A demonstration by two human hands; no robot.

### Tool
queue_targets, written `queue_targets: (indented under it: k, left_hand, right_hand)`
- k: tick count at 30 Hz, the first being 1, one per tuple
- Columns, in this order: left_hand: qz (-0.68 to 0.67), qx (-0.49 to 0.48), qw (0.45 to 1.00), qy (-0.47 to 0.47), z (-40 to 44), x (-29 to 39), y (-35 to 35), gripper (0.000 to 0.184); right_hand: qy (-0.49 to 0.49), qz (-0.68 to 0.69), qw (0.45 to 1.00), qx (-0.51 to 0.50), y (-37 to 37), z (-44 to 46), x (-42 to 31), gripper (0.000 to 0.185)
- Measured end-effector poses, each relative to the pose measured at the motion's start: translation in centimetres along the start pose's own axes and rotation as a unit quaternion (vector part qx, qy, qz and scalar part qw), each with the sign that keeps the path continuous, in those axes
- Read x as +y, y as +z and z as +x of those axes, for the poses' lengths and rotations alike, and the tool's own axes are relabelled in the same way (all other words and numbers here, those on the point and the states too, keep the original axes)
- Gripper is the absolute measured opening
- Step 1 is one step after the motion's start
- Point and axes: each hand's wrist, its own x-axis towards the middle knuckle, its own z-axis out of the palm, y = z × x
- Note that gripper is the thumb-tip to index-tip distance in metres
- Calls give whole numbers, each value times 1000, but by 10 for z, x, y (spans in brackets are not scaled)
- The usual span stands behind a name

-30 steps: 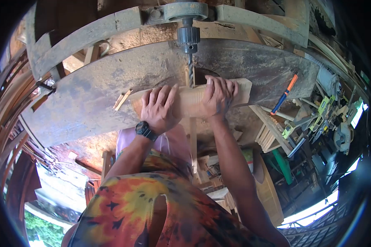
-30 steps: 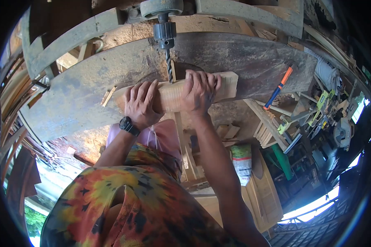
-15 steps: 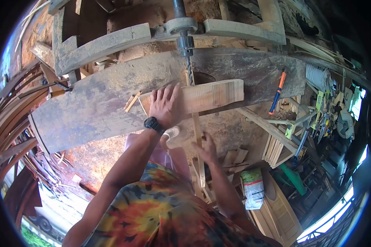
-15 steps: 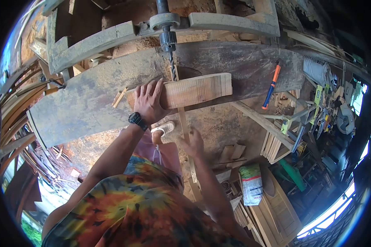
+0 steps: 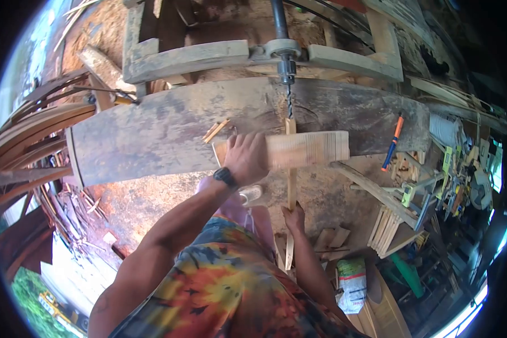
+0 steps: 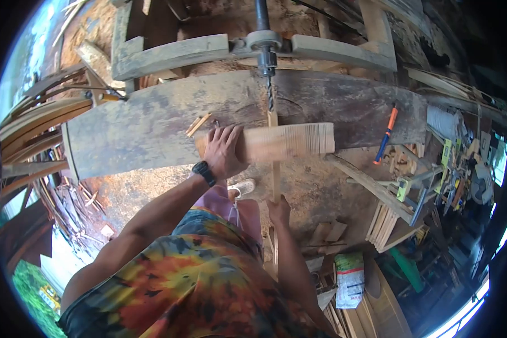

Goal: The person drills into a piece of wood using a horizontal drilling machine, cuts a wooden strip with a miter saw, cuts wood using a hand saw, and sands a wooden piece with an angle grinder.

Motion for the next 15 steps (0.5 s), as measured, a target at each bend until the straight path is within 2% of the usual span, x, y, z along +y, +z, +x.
queue_targets:
  k: [2,4,8,9,10,11,12,14,15]
  left_hand:
    - [-20,21,1000,-5,-28,-5,-25,94]
    - [-17,40,999,-25,-60,-26,-43,101]
    - [35,121,989,-81,-114,-69,-77,102]
    - [49,138,983,-113,-127,-81,-81,107]
    - [70,133,977,-150,-139,-98,-83,112]
    - [105,146,968,-174,-151,-120,-78,117]
    - [122,168,961,-182,-157,-134,-80,117]
    - [139,207,943,-219,-165,-169,-71,114]
    - [125,212,932,-265,-164,-173,-74,112]
  right_hand:
    - [30,84,996,-3,4,-23,34,37]
    - [129,73,988,-43,-23,-57,9,37]
    - [65,-17,998,-10,-12,-96,112,37]
    - [114,29,992,-54,-25,-108,98,41]
    - [87,-111,990,-22,0,-105,165,41]
    - [-63,-162,985,-3,19,-106,230,40]
    - [-17,-67,998,2,14,-101,239,41]
    - [18,-49,999,-1,-7,-111,188,45]
    - [-3,-24,999,22,-8,-102,165,45]
